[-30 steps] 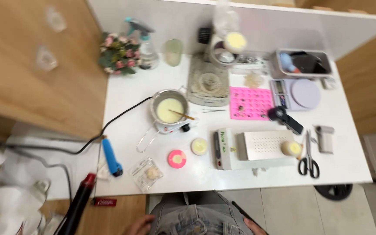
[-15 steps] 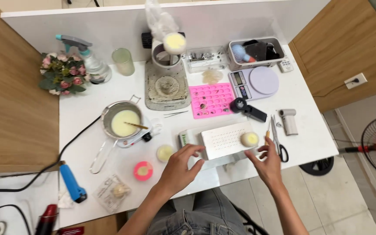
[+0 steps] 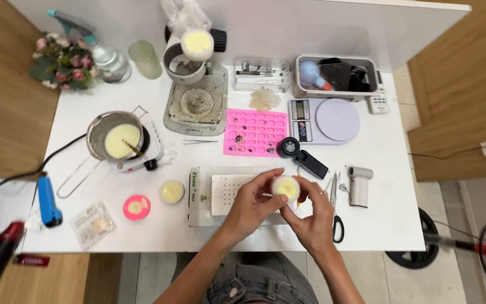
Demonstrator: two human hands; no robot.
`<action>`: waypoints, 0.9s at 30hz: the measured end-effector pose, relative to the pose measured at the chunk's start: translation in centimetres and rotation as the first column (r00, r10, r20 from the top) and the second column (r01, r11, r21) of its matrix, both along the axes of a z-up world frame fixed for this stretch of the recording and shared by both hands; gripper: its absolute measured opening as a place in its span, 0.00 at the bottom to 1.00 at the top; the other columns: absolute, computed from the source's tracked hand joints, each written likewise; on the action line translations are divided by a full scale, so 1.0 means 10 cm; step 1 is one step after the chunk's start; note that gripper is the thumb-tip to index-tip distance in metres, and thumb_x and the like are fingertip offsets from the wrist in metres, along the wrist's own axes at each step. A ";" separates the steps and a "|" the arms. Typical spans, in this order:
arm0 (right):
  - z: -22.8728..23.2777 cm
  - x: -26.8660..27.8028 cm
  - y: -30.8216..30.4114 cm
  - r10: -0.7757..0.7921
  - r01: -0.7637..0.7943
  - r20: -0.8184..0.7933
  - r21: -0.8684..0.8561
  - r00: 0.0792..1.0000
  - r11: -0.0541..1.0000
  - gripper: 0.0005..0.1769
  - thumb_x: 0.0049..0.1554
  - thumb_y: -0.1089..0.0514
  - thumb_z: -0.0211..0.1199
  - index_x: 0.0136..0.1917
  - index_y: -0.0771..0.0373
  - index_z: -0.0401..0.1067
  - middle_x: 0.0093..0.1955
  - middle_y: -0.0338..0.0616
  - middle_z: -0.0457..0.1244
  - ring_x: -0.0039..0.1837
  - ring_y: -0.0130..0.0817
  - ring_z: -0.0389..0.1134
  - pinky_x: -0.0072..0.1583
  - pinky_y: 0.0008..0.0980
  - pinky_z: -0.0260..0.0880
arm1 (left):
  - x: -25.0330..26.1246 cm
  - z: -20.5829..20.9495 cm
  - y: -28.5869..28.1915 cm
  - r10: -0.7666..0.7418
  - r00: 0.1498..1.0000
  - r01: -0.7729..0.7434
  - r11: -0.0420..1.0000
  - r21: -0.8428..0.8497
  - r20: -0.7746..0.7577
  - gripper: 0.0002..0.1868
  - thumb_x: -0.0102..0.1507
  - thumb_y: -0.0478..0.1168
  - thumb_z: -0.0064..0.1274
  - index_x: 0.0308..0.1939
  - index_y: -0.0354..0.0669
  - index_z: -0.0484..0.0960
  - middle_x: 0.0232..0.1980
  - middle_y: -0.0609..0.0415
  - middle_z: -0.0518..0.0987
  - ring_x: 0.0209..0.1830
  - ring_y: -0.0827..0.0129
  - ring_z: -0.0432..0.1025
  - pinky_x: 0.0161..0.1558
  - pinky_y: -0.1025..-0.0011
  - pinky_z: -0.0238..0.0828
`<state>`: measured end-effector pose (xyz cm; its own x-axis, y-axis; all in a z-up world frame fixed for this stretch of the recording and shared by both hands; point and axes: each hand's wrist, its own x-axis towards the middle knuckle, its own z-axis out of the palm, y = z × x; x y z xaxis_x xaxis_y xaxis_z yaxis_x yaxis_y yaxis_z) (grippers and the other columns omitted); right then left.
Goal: Trimming excess wax from a finished candle using a utility knife at a workshop bench.
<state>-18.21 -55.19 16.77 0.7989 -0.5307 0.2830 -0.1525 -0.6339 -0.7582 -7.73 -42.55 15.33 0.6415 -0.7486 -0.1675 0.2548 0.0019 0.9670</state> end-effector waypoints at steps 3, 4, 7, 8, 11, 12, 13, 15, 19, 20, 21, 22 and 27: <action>0.31 0.05 -0.02 0.061 -0.062 0.049 0.011 0.997 0.998 0.30 0.43 0.64 0.74 0.60 0.63 0.73 0.44 0.41 0.66 0.44 0.31 0.64 0.50 0.33 0.68 | -0.07 0.26 -0.01 0.078 0.993 -0.090 0.987 -0.133 -0.089 0.31 0.62 0.37 0.59 0.68 0.33 0.72 0.54 0.48 0.80 0.50 0.71 0.76 0.53 0.70 0.76; 0.41 0.07 -0.03 0.077 -0.076 0.069 -0.012 0.995 0.997 0.31 0.43 0.64 0.74 0.61 0.64 0.73 0.45 0.41 0.66 0.45 0.32 0.64 0.51 0.34 0.68 | -0.08 0.34 -0.02 0.111 0.989 -0.127 0.975 -0.184 -0.096 0.29 0.62 0.36 0.58 0.67 0.32 0.73 0.54 0.49 0.81 0.51 0.72 0.76 0.54 0.71 0.76; 0.57 0.11 0.01 0.085 -0.077 0.106 -0.073 0.991 0.994 0.31 0.42 0.64 0.74 0.60 0.64 0.72 0.46 0.42 0.67 0.46 0.32 0.66 0.51 0.34 0.68 | -0.11 0.58 -0.01 0.153 0.981 -0.181 0.947 -0.264 -0.121 0.27 0.64 0.34 0.56 0.67 0.31 0.73 0.54 0.50 0.81 0.53 0.72 0.75 0.58 0.72 0.74; 0.61 0.13 0.03 0.097 -0.089 0.110 -0.071 0.989 0.993 0.31 0.42 0.64 0.74 0.60 0.64 0.72 0.46 0.42 0.67 0.46 0.32 0.66 0.51 0.34 0.68 | -0.11 0.60 0.01 0.166 0.979 -0.192 0.946 -0.263 -0.117 0.27 0.64 0.34 0.56 0.67 0.31 0.73 0.54 0.50 0.81 0.53 0.72 0.75 0.58 0.72 0.74; 0.68 0.17 0.12 0.124 -0.108 0.131 -0.124 0.984 0.986 0.31 0.42 0.63 0.75 0.60 0.64 0.72 0.48 0.43 0.68 0.47 0.31 0.67 0.52 0.33 0.69 | -0.09 0.69 0.10 0.206 0.969 -0.238 0.927 -0.290 -0.139 0.25 0.65 0.33 0.55 0.66 0.30 0.73 0.53 0.50 0.81 0.53 0.73 0.75 0.59 0.71 0.74; 0.68 0.20 0.15 0.124 -0.109 0.130 -0.122 0.984 0.987 0.31 0.42 0.63 0.75 0.60 0.64 0.72 0.47 0.43 0.67 0.47 0.32 0.68 0.53 0.33 0.69 | -0.07 0.72 0.14 0.222 0.966 -0.251 0.926 -0.282 -0.130 0.25 0.65 0.33 0.55 0.66 0.30 0.74 0.53 0.51 0.80 0.53 0.73 0.75 0.58 0.72 0.74; 0.68 0.24 0.18 0.124 -0.109 0.129 -0.120 0.984 0.987 0.31 0.41 0.64 0.75 0.59 0.64 0.72 0.46 0.43 0.67 0.48 0.33 0.68 0.53 0.33 0.69 | -0.05 0.75 0.19 0.238 0.964 -0.263 0.925 -0.274 -0.121 0.25 0.65 0.33 0.55 0.66 0.30 0.74 0.53 0.51 0.80 0.53 0.74 0.75 0.58 0.72 0.75; 0.70 0.32 0.26 0.163 -0.144 0.137 -0.139 0.977 0.980 0.32 0.41 0.64 0.75 0.59 0.64 0.72 0.47 0.44 0.67 0.48 0.33 0.68 0.54 0.34 0.69 | -0.01 0.73 0.30 0.278 0.955 -0.295 0.915 -0.274 -0.099 0.24 0.65 0.33 0.55 0.65 0.30 0.74 0.52 0.52 0.80 0.52 0.74 0.75 0.57 0.72 0.75; 0.68 0.53 0.42 0.285 -0.250 0.157 -0.210 0.946 0.945 0.33 0.39 0.64 0.76 0.59 0.62 0.73 0.47 0.45 0.68 0.49 0.35 0.68 0.57 0.36 0.68 | 0.11 0.63 0.54 0.360 0.922 -0.386 0.855 -0.346 -0.141 0.20 0.65 0.32 0.55 0.61 0.32 0.74 0.52 0.53 0.80 0.52 0.76 0.74 0.57 0.73 0.74; 0.62 0.60 0.45 0.339 -0.300 0.181 -0.210 0.923 0.930 0.33 0.39 0.64 0.76 0.59 0.62 0.73 0.47 0.45 0.68 0.49 0.35 0.68 0.57 0.36 0.68 | 0.12 0.60 0.61 0.414 0.903 -0.428 0.833 -0.350 -0.117 0.20 0.65 0.32 0.55 0.61 0.32 0.74 0.52 0.53 0.80 0.52 0.76 0.74 0.57 0.73 0.74; 0.56 0.68 0.48 0.352 -0.325 0.147 -0.175 0.925 0.929 0.34 0.38 0.62 0.77 0.59 0.61 0.73 0.46 0.45 0.68 0.48 0.34 0.69 0.55 0.34 0.69 | 0.13 0.56 0.68 0.417 0.892 -0.451 0.811 -0.372 -0.172 0.19 0.66 0.33 0.56 0.60 0.32 0.74 0.52 0.54 0.80 0.52 0.76 0.74 0.56 0.73 0.74; 0.50 0.77 0.52 0.365 -0.349 0.112 -0.142 0.924 0.926 0.35 0.36 0.61 0.77 0.59 0.60 0.73 0.45 0.45 0.69 0.47 0.33 0.70 0.54 0.33 0.70 | 0.16 0.53 0.75 0.415 0.882 -0.472 0.788 -0.396 -0.224 0.19 0.66 0.33 0.56 0.60 0.33 0.74 0.52 0.55 0.79 0.52 0.76 0.74 0.56 0.74 0.74; 0.23 1.35 0.74 0.664 -0.643 0.074 -0.189 0.744 0.742 0.41 0.34 0.57 0.80 0.61 0.61 0.71 0.43 0.44 0.69 0.45 0.32 0.71 0.53 0.34 0.71 | 0.28 0.55 1.32 0.574 0.803 -0.591 0.725 -0.354 -0.164 0.19 0.67 0.35 0.56 0.61 0.34 0.74 0.51 0.55 0.80 0.50 0.77 0.74 0.53 0.75 0.73</action>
